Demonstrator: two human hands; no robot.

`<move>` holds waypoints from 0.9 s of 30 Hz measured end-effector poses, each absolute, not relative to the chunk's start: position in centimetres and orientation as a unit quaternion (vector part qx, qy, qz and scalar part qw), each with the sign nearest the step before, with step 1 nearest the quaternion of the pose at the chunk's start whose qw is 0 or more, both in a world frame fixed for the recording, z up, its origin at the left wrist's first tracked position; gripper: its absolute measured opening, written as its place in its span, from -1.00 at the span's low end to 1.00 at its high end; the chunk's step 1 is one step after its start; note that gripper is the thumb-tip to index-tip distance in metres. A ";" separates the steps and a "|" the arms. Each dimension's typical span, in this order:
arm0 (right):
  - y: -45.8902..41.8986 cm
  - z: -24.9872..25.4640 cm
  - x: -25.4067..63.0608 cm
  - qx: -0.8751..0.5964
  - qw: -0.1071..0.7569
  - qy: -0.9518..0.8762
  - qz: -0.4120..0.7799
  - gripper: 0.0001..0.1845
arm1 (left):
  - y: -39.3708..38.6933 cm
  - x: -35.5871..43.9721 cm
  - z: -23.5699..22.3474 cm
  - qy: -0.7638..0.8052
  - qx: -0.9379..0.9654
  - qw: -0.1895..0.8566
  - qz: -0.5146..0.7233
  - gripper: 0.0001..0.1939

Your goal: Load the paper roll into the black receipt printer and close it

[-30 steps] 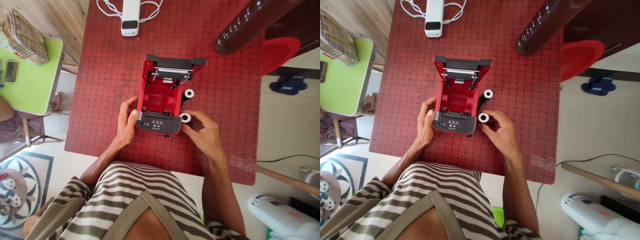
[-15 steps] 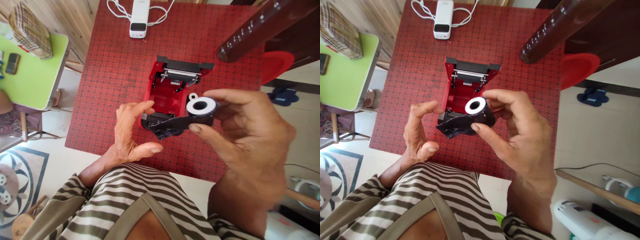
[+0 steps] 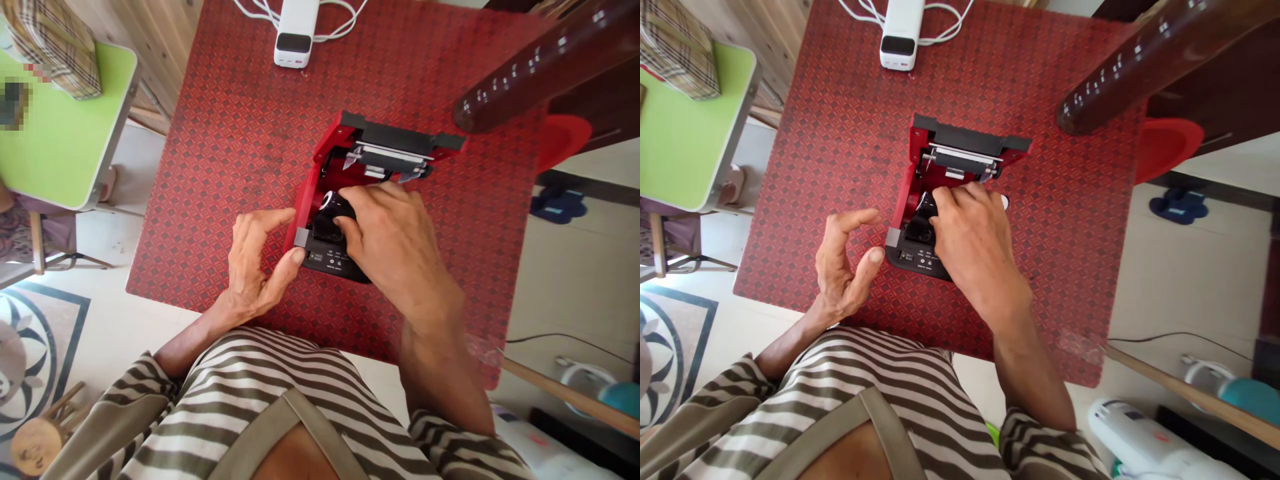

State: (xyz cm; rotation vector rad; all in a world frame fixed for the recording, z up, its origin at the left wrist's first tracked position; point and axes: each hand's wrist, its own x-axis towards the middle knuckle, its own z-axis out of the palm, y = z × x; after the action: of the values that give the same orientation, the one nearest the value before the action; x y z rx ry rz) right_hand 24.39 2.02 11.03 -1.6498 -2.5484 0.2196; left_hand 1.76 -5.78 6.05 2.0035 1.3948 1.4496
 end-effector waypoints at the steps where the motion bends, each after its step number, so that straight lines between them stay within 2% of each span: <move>1: 2.4 10.9 24.3 -0.537 0.047 -0.839 0.076 -0.73 | -5.7 1.8 6.0 0.489 0.697 0.150 0.502 -0.61; 7: 4.9 9.2 25.3 -0.502 0.040 -0.854 0.134 -0.80 | -4.9 1.7 5.7 0.488 0.704 0.142 0.497 -0.62; 12: 5.6 7.3 26.2 -0.464 0.133 -0.862 0.158 -0.77 | -3.9 1.0 6.3 0.488 0.758 0.139 0.409 -0.58; 20: 5.0 6.3 25.7 -0.477 0.151 -0.857 0.124 -0.77 | -1.1 1.8 8.1 0.461 0.838 0.145 0.255 -0.78; 24: 5.2 5.9 25.6 -0.466 0.174 -0.855 0.146 -0.84 | -0.4 1.9 8.6 0.444 0.849 0.149 0.245 -0.80; 27: 5.2 6.9 26.1 -0.459 0.176 -0.851 0.183 -0.76 | -0.1 1.8 9.0 0.439 0.849 0.151 0.250 -0.80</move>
State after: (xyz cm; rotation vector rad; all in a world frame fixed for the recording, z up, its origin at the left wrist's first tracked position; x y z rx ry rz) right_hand 26.08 5.22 6.86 -1.2993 -2.4111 0.5181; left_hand 1.80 -0.15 9.00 2.4388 1.2612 0.7190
